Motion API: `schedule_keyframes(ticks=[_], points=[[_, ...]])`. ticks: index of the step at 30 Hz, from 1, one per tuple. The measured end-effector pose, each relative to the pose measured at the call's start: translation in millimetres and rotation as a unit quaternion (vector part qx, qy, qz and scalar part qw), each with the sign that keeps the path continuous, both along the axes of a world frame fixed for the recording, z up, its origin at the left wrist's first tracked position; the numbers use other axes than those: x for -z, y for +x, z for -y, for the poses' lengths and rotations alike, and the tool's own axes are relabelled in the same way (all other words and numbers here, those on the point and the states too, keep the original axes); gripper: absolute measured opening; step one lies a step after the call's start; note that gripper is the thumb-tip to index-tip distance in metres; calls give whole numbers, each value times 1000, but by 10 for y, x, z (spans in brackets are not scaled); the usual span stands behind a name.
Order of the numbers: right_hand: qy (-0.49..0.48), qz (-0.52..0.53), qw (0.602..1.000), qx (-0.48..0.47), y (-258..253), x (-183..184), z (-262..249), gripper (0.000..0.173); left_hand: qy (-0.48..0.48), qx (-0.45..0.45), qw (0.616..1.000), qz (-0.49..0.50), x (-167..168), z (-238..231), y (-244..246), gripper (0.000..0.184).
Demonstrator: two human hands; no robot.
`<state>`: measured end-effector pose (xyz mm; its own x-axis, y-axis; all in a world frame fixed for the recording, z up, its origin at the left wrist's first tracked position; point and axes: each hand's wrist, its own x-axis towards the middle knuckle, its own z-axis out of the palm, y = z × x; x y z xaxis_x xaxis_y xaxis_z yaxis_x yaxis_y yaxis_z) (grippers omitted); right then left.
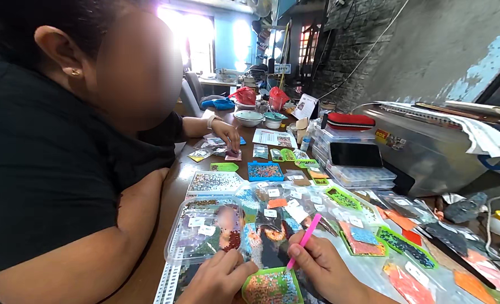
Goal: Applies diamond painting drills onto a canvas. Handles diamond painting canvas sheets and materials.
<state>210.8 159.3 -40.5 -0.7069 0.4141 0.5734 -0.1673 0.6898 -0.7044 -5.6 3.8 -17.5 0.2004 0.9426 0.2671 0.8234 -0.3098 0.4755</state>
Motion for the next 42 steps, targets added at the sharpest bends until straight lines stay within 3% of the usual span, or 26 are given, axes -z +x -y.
schedule_keyframes(ticks=[5,13,29,42], points=[[-36,-10,999,12,13,-26,0,36,-15,-1,1000,0,-39,3,8,45],[-163,25,979,122,55,-100,-187,27,-51,-4,999,-1,-87,12,0,46],[-62,32,993,91,32,-27,-210,30,-59,-1,998,14,-106,20,-9,47],[-60,36,993,91,22,-34,-200,29,-54,3,998,10,-90,13,-24,48]])
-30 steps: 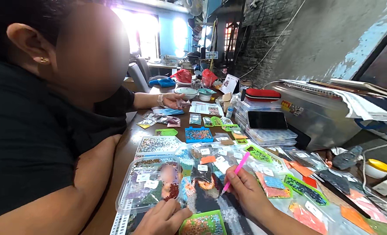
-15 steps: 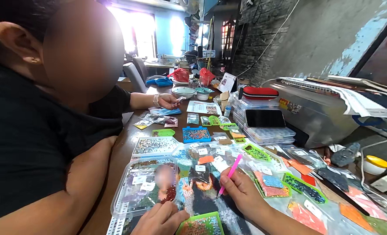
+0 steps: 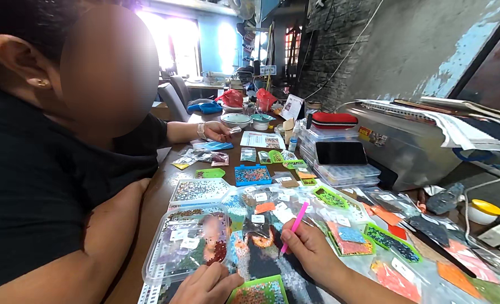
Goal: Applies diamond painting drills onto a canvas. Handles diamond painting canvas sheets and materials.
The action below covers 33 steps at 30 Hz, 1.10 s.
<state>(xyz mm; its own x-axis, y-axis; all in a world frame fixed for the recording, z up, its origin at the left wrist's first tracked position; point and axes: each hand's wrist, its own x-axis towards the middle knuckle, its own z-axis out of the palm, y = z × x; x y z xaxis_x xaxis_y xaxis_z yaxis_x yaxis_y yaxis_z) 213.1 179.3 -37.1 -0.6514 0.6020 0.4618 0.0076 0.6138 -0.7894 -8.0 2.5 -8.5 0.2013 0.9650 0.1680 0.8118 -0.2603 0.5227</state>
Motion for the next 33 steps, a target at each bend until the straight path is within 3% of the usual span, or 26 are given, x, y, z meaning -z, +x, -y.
schedule_keyframes(ticks=[26,33], points=[[60,60,996,-10,18,-16,-25,37,-4,-9,1000,1,-11,18,18,46],[90,-36,995,-25,21,3,38,38,4,-9,1000,-8,-7,16,32,46]])
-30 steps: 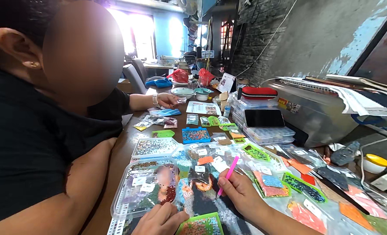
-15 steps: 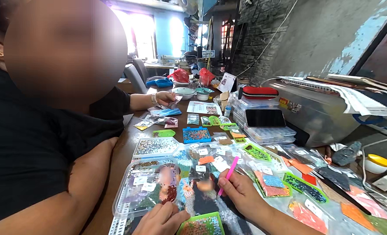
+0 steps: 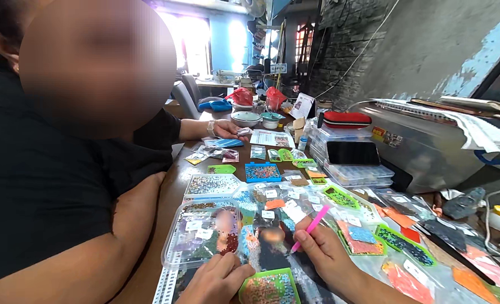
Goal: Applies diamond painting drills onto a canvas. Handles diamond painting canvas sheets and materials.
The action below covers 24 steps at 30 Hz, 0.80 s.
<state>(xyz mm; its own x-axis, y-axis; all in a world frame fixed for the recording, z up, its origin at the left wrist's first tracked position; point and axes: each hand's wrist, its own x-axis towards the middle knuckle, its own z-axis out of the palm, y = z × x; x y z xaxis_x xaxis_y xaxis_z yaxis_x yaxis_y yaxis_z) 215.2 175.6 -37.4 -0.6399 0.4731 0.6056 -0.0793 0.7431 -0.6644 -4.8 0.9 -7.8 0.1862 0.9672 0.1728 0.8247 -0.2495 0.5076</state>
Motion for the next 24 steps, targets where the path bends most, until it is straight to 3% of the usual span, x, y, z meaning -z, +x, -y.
schedule_keyframes(ticks=[7,24], points=[[19,-8,995,-94,-39,22,146,37,19,8,1000,1,43,-11,-14,46],[23,1,990,-141,-59,32,163,33,47,4,999,-4,88,-15,-5,45]])
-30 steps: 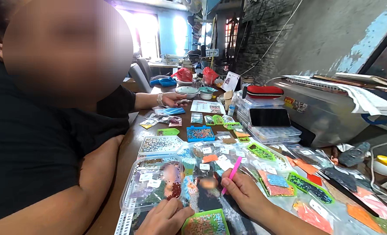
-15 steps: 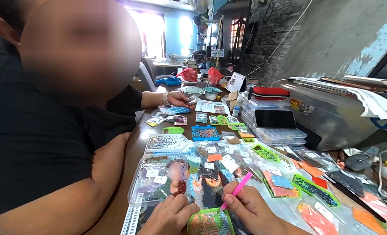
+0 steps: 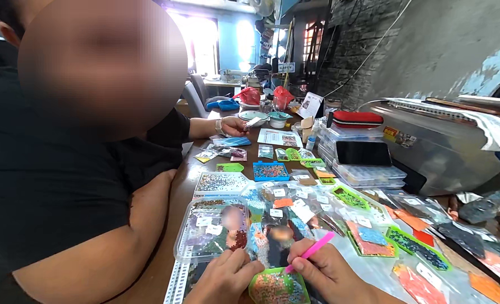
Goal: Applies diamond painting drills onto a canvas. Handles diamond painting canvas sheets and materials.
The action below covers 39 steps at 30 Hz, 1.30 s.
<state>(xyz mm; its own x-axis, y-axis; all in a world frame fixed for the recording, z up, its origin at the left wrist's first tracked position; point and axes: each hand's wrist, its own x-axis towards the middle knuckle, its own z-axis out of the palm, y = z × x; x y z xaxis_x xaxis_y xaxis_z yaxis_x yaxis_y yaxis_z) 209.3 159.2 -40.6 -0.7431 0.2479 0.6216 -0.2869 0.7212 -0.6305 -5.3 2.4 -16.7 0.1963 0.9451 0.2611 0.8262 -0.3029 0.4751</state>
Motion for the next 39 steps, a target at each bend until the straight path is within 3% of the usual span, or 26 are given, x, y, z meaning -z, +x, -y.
schedule_keyframes(ticks=[22,28,34,39], points=[[19,16,999,19,1,-3,7,36,11,0,1000,-4,16,-9,9,45],[-57,0,998,20,24,-37,-7,37,-5,-3,1000,-6,-12,-6,16,45],[-181,-16,978,107,109,-78,-73,27,-43,-6,999,3,-80,2,14,45],[-217,6,963,162,135,-81,-110,23,-54,-1,998,14,-94,5,-2,48]])
